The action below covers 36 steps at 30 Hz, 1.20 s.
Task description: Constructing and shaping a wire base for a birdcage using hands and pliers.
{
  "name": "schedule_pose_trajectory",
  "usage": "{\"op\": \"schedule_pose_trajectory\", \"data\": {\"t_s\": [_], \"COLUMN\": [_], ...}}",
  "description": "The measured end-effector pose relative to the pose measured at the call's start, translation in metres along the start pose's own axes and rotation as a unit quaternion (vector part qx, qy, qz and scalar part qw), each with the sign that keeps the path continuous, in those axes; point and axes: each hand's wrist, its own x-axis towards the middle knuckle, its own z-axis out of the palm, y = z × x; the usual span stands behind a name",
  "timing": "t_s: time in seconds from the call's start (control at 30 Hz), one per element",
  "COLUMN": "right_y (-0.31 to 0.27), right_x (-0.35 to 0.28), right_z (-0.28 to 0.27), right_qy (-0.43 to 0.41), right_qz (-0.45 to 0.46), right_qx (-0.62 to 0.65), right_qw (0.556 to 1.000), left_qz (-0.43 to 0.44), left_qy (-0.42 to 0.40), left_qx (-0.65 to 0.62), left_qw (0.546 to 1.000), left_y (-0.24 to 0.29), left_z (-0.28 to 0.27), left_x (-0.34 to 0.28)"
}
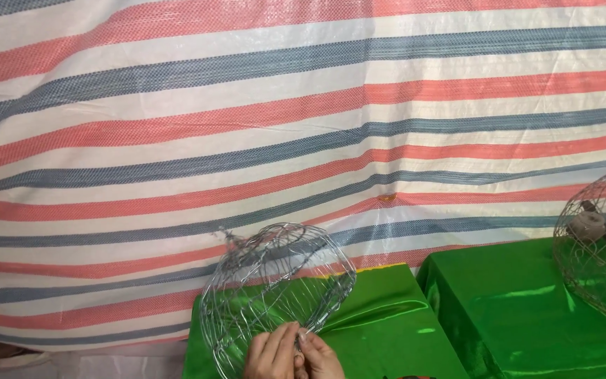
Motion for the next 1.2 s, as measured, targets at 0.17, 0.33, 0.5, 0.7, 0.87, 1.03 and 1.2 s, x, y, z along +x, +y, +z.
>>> {"op": "schedule_pose_trajectory", "data": {"t_s": [0.17, 0.33, 0.5, 0.7, 0.87, 1.03, 1.2], "right_y": [-0.01, -0.009, -0.004, -0.004, 0.009, 0.011, 0.0], "right_x": [0.003, 0.004, -0.009, -0.025, -0.021, -0.038, -0.014], "right_z": [-0.014, -0.025, -0.005, 0.021, 0.007, 0.025, 0.011], "right_qy": [-0.015, 0.007, 0.028, 0.019, 0.016, -0.004, -0.045], "right_qz": [0.031, 0.071, 0.063, -0.009, -0.16, -0.48, -0.644], "right_qx": [-0.024, -0.019, 0.005, -0.147, -0.327, -0.527, -0.62], "right_qw": [0.999, 0.997, 0.998, 0.989, 0.931, 0.702, 0.446], "left_qz": [-0.035, -0.008, -0.034, -0.064, -0.094, -0.131, -0.145], "left_qy": [-0.157, -0.176, -0.118, -0.121, -0.108, -0.099, -0.106], "left_qx": [-0.008, 0.021, 0.029, 0.01, 0.028, 0.033, 0.041], "left_qw": [0.987, 0.984, 0.992, 0.991, 0.989, 0.986, 0.983], "left_y": [-0.019, -0.03, -0.021, -0.029, -0.033, -0.025, -0.016], "left_z": [0.015, 0.021, 0.008, 0.01, 0.018, 0.009, -0.001], "left_x": [-0.014, -0.026, -0.009, -0.009, -0.016, -0.005, 0.002]}}
